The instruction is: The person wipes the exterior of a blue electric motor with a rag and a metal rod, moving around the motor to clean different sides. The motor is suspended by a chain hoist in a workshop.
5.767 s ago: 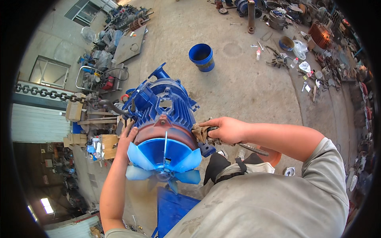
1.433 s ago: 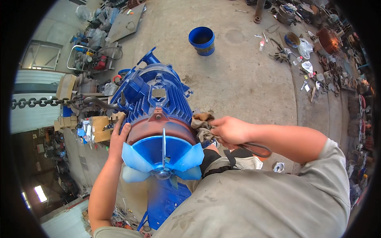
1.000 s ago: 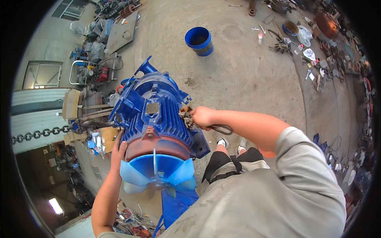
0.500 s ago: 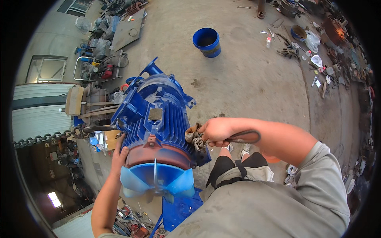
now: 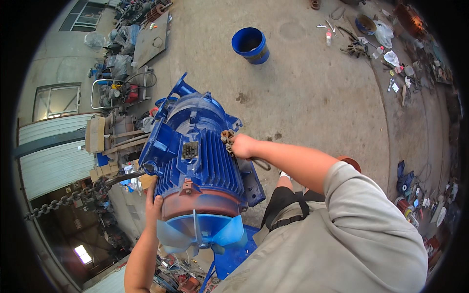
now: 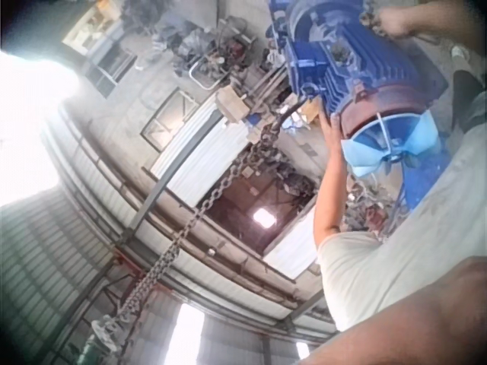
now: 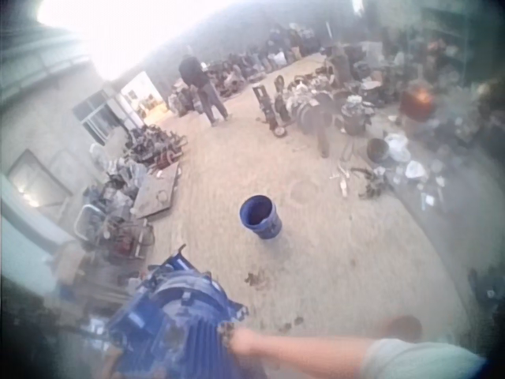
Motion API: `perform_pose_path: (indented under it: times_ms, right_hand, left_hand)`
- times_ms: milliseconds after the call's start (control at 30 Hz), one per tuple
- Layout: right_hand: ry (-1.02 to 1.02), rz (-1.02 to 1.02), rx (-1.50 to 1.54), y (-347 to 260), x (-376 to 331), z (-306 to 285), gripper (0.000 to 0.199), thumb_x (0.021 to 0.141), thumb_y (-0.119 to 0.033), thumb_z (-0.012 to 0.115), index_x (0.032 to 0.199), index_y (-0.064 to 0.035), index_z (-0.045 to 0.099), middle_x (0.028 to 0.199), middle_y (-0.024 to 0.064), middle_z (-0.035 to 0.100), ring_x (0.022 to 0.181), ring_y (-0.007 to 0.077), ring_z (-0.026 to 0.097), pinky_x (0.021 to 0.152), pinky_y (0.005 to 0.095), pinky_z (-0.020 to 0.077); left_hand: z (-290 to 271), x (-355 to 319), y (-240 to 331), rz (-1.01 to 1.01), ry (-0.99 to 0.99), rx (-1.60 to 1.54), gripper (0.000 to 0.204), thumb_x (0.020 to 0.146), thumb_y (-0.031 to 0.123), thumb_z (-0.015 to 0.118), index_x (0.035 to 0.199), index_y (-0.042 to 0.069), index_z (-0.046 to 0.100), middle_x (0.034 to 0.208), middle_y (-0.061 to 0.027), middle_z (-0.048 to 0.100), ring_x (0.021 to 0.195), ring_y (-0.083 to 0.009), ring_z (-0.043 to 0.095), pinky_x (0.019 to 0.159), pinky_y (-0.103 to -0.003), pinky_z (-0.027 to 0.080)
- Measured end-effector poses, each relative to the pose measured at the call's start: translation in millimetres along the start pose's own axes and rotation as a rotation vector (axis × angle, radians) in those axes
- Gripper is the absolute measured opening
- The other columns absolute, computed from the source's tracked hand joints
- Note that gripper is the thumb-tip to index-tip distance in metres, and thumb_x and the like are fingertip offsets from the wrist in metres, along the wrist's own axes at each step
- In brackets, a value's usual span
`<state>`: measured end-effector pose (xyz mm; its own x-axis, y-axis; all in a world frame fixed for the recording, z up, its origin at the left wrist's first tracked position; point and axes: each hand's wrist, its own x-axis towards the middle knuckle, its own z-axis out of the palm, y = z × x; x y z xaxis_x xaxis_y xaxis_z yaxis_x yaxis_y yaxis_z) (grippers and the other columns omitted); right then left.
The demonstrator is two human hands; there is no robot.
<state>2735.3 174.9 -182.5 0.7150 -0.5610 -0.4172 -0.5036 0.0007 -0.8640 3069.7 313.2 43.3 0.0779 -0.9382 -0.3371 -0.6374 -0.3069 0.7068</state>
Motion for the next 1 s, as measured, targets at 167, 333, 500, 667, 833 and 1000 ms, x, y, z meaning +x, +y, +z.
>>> perform_pose_path:
  times_ms: [167,333,500,667,833,1000]
  right_hand:
    - [-0.008,-0.023,0.152,-12.6,-100.5,4.5,0.026,0.09,-0.011,0.053,0.11,0.0023,0.064,0.089,0.0281,0.07,0.082,0.0444,0.07,0.075,0.0517,0.0554]
    - [-0.105,0.049,-0.028,-15.1,-61.3,-10.2,0.036,0.085,-0.006,0.053,0.117,0.0026,0.066,0.09,0.0284,0.071,0.078,0.0416,0.072,0.069,0.0507,0.057]
    - [-0.165,-0.061,-0.49,34.7,37.5,-7.4,0.025,0.078,-0.007,0.061,0.097,0.0011,0.077,0.092,0.0242,0.074,0.08,0.0399,0.073,0.074,0.0467,0.0578]
    - [0.51,0.339,0.263,88.7,-63.9,17.0,0.026,0.09,-0.013,0.057,0.109,0.0014,0.068,0.088,0.0225,0.071,0.077,0.0364,0.07,0.07,0.0476,0.0555]
    - [0.319,0.394,0.722,57.0,-185.6,6.1,0.041,0.102,-0.017,0.054,0.14,-0.0019,0.059,0.074,0.011,0.064,0.046,0.0192,0.056,0.041,0.0357,0.0438]
    - [0.201,0.26,0.754,-6.3,-219.6,23.7,0.051,0.102,-0.023,0.056,0.15,-0.0075,0.054,0.079,0.0094,0.067,0.064,0.0163,0.062,0.051,0.0347,0.0478]
  left_hand:
    - [5.0,0.6,1.4,-0.028,0.002,-0.06,0.099,0.093,0.07,0.064,0.156,-0.002,0.041,0.154,-0.02,0.048,0.141,-0.0282,0.046,0.118,-0.039,0.034]
    - [7.4,-5.6,6.7,-0.043,0.006,-0.113,0.095,0.094,0.067,0.064,0.156,-0.002,0.042,0.154,-0.0198,0.048,0.141,-0.0285,0.046,0.118,-0.039,0.034]
    - [10.1,-6.5,20.7,0.004,0.038,0.05,0.079,0.102,0.057,0.059,0.154,0.0,0.045,0.15,-0.021,0.053,0.137,-0.0286,0.052,0.115,-0.038,0.04]
    - [18.1,-7.2,-0.3,-0.016,0.05,-0.11,0.068,0.107,0.042,0.051,0.156,-0.004,0.04,0.157,-0.0256,0.045,0.145,-0.0355,0.043,0.119,-0.04,0.033]
    - [9.3,-7.2,-16.1,-0.16,0.045,-0.314,0.059,0.109,0.041,0.049,0.142,-0.007,0.053,0.141,-0.0285,0.059,0.126,-0.0415,0.057,0.108,-0.045,0.044]
    - [16.3,-5.4,8.2,-0.23,-0.113,-0.624,0.064,0.105,0.05,0.052,0.146,0.0,0.053,0.141,-0.024,0.061,0.125,-0.0394,0.06,0.105,-0.05,0.051]
